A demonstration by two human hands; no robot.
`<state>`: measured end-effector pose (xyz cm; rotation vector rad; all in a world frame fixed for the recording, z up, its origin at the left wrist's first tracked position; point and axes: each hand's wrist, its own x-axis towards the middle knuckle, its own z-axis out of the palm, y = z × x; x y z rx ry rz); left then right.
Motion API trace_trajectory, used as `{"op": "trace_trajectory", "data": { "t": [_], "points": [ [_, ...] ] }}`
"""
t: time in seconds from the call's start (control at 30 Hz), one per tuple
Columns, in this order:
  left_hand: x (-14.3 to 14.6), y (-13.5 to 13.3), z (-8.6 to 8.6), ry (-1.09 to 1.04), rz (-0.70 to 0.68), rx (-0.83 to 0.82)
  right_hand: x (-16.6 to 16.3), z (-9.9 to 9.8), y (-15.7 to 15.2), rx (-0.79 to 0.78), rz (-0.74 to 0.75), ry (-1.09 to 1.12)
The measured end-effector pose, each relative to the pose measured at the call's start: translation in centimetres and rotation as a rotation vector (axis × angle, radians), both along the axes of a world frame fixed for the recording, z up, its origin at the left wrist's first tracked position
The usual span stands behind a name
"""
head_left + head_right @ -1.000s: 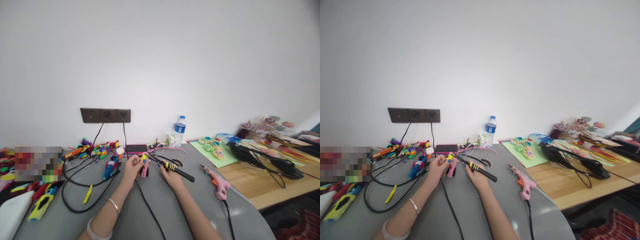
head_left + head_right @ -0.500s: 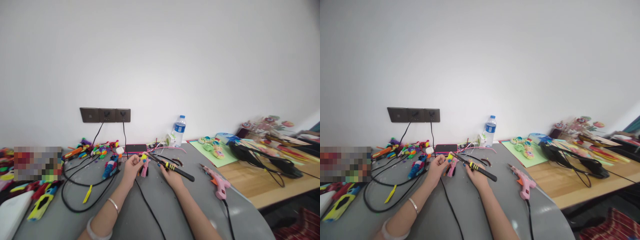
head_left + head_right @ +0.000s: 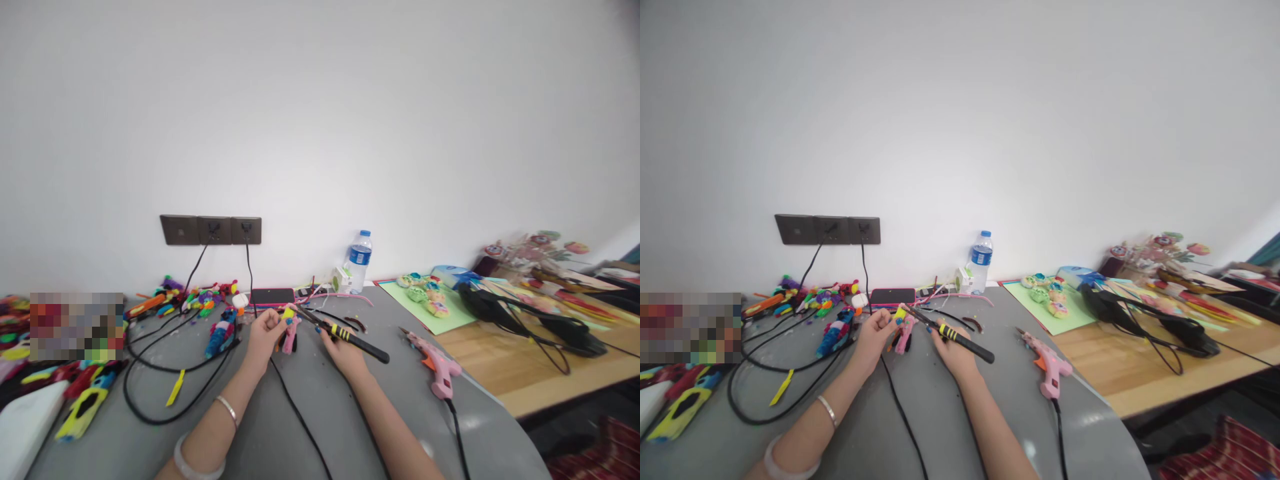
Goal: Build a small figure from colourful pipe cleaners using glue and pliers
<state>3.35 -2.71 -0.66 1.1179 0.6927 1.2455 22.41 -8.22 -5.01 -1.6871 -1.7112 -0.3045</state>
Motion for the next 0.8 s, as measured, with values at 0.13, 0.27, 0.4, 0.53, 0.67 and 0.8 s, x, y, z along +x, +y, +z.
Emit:
{"op": "trace_trajectory", "data": {
  "t": [0.13,0.27,0.4,0.53,0.67,0.8],
  "points": [
    [-0.04,0.04,-0.08,0.004,0.001,0.001,0.02,-0.02,0.03,0.019,0.005,0.000],
    [-0.02,0.11,-0.20,0.008,0.006,-0.002,0.08,-0.05,0.07,-0.003,0.021,0.003],
    [-0.02,0.22,-0.35,0.007,0.005,-0.003,0.07,-0.10,0.07,0.006,0.005,0.000],
    [-0.05,0.27,-0.38,-0.001,0.000,0.001,0.03,-0.13,0.05,0.006,0.009,0.003],
    [-0.04,0.25,-0.39,0.017,0.015,0.007,0.02,-0.16,0.02,0.013,-0.006,0.004],
    [-0.02,0.30,-0.48,0.008,0.011,0.006,-0.01,-0.13,0.03,0.029,-0.001,-0.006]
  ]
}}
